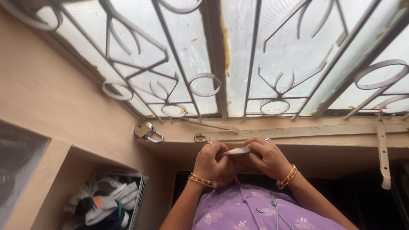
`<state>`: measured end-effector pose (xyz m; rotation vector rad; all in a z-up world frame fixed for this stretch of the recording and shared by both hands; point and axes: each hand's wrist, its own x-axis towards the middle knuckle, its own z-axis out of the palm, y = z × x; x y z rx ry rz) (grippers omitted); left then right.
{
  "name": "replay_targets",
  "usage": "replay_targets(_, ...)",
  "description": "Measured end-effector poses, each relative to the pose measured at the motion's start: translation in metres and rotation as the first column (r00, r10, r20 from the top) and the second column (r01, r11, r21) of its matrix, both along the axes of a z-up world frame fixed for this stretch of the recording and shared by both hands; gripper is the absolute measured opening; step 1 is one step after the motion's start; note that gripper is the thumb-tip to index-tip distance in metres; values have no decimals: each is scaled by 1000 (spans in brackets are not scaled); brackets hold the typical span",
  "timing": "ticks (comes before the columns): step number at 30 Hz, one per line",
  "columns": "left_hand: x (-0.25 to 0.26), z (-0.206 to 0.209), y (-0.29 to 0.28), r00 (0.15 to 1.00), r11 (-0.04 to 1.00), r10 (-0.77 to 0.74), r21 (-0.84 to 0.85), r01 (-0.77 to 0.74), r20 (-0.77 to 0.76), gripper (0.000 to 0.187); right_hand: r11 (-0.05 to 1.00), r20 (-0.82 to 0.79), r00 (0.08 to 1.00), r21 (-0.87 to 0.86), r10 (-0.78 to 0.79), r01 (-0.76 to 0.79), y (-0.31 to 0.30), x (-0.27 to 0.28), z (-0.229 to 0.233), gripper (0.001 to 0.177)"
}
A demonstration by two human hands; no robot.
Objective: The person cleans a window grille and sill using a cloth, then wipes a nearby white cooler and a wall socket. They briefly pick up a broom and place it against the wall before returning to wipe the window area again.
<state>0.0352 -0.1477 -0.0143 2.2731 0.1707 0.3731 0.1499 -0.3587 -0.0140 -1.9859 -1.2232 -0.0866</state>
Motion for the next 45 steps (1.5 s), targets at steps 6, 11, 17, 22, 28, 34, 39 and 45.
replay_targets(6, -52, -43, 47, 984, 948, 149, 270, -169, 94, 41, 983, -185, 977, -124, 108, -132, 27, -4, -21, 14)
replay_targets(11, -116, -72, 59, 920, 907, 387, 206, -368, -59, 36, 944, -236, 946, -191, 221, -268, 52, -5, -41, 16)
replay_targets(17, -180, -103, 53, 789, 893, 450, 207, -400, -417, 33, 820, -263, 850, -249, 456, -516, 89, -15, -51, 13)
replay_targets(22, -198, -122, 76, 743, 873, 479, 167, -458, -468, 32, 773, -251, 850, -354, 463, -526, 130, -19, -42, 12)
replay_targets(28, -207, -147, 113, 688, 855, 452, 56, -515, -567, 33, 733, -248, 823, -375, 511, -568, 190, -29, -24, 10)
replay_targets(34, -272, -173, 111, 554, 780, 495, 63, -622, -669, 32, 689, -228, 780, -371, 583, -623, 223, -22, -33, 11)
replay_targets(39, -312, -182, 88, 428, 702, 541, 108, -704, -724, 33, 685, -200, 751, -313, 630, -658, 241, -36, -31, 13)
replay_targets(45, -324, -171, 42, 247, 465, 663, 130, -876, -707, 33, 579, -102, 604, -198, 790, -791, 273, -52, -34, 23)
